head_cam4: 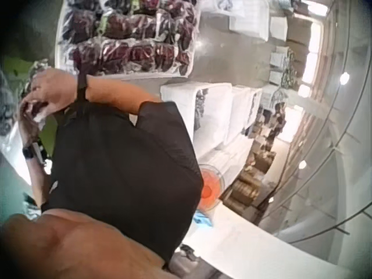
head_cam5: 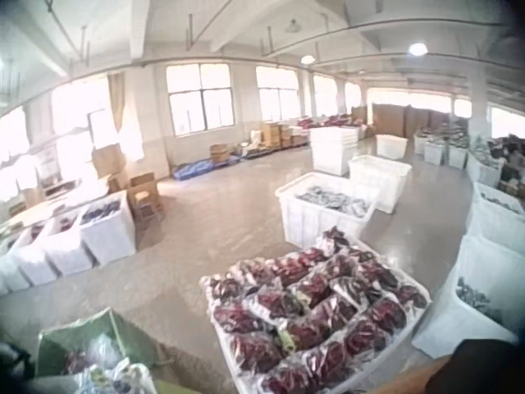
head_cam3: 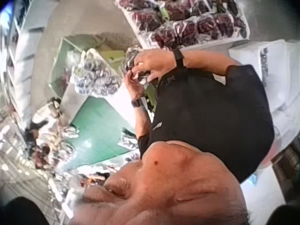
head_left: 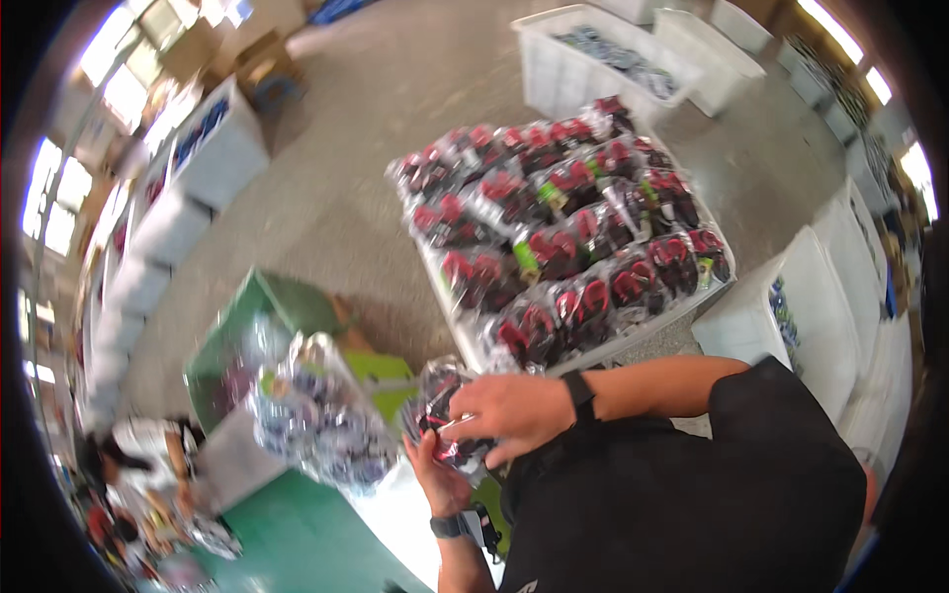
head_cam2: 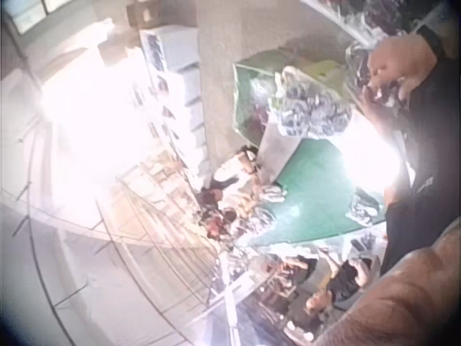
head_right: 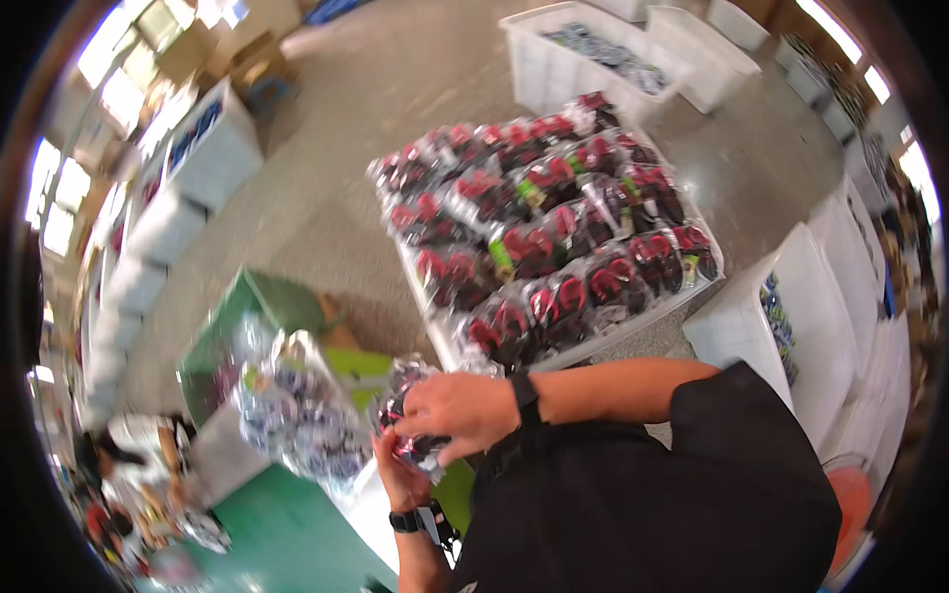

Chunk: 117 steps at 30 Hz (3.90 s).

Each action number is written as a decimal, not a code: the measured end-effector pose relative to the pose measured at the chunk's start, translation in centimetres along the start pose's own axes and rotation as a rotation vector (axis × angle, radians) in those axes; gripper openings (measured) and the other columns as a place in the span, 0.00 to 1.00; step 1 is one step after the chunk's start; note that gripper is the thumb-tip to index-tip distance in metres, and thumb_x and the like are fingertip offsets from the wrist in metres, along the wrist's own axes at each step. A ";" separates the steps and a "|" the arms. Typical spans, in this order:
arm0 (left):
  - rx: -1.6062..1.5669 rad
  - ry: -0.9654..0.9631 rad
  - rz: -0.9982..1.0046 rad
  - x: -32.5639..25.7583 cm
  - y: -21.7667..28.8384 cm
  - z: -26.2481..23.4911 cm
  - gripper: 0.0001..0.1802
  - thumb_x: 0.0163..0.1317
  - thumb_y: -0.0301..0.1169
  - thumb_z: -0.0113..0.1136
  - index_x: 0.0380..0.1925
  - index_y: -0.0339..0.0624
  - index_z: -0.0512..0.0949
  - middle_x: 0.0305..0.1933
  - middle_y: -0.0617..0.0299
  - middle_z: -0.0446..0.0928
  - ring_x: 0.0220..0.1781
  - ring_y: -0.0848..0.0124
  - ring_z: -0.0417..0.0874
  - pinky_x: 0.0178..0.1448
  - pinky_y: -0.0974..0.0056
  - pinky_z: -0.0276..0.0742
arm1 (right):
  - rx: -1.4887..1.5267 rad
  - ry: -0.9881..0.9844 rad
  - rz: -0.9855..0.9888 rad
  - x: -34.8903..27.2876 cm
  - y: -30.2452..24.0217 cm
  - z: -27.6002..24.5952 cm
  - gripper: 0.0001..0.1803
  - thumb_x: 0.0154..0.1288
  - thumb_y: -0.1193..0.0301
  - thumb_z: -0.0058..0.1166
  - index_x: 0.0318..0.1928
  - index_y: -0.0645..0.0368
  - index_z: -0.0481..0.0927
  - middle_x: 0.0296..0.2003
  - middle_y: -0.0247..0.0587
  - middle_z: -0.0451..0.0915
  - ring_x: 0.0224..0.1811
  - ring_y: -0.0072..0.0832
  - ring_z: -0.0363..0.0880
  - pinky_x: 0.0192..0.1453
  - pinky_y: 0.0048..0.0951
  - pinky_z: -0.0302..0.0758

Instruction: The person repeatedly picks packaged sandals from a white bin and places them onto a green conveyor belt. The person handles the items one at a time and moves them along the belt for downstream processing.

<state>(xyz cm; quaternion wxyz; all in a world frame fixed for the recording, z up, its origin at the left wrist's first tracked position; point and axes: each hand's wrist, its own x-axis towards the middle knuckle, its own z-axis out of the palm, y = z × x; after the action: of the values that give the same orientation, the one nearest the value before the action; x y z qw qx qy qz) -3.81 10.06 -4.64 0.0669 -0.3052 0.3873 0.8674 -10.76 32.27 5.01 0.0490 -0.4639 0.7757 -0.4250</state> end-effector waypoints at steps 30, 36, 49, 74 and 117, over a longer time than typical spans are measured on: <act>0.570 0.355 -0.076 -0.9 -16.7 6.9 0.26 0.73 0.42 0.57 0.65 0.41 0.70 0.60 0.50 0.79 0.57 0.50 0.82 0.50 0.47 0.81 | -0.752 0.401 0.859 -35.4 40.0 -47.8 0.31 0.45 0.62 0.71 0.51 0.56 0.76 0.48 0.51 0.79 0.55 0.50 0.78 0.58 0.45 0.76; 0.516 0.662 -0.228 -7.9 -16.7 -1.7 0.30 0.73 0.41 0.59 0.71 0.46 0.63 0.65 0.48 0.73 0.65 0.50 0.75 0.63 0.46 0.76 | -0.728 0.265 1.247 -37.7 48.9 -43.3 0.39 0.53 0.64 0.67 0.67 0.49 0.68 0.66 0.44 0.70 0.70 0.45 0.68 0.71 0.58 0.65; 0.493 0.736 -0.342 -11.9 -21.0 -1.5 0.29 0.70 0.42 0.63 0.67 0.43 0.70 0.61 0.51 0.78 0.57 0.55 0.82 0.56 0.51 0.80 | -0.564 0.250 1.347 -39.2 50.2 -39.1 0.42 0.63 0.59 0.62 0.76 0.43 0.59 0.79 0.45 0.49 0.81 0.47 0.48 0.77 0.61 0.55; 0.612 0.685 -0.349 -13.9 -22.9 -5.1 0.27 0.70 0.37 0.65 0.66 0.43 0.70 0.51 0.54 0.82 0.49 0.61 0.84 0.50 0.56 0.82 | -0.610 0.229 1.376 -35.5 51.8 -37.7 0.29 0.60 0.55 0.62 0.62 0.45 0.77 0.61 0.40 0.73 0.66 0.38 0.72 0.70 0.58 0.64; 0.981 1.978 0.004 -21.9 -5.0 -50.3 0.31 0.51 0.37 0.64 0.58 0.42 0.77 0.59 0.47 0.78 0.65 0.48 0.74 0.69 0.46 0.69 | 0.235 -0.206 0.696 -6.3 9.2 7.4 0.17 0.65 0.76 0.58 0.54 0.68 0.79 0.36 0.34 0.83 0.38 0.18 0.79 0.45 0.23 0.76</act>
<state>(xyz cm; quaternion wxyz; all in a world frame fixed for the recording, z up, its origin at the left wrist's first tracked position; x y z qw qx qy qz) 39.57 -19.76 -20.94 -0.1602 -0.8040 0.5726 -0.0071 -9.91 34.43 -8.14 0.3210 -0.2042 0.8239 -0.4200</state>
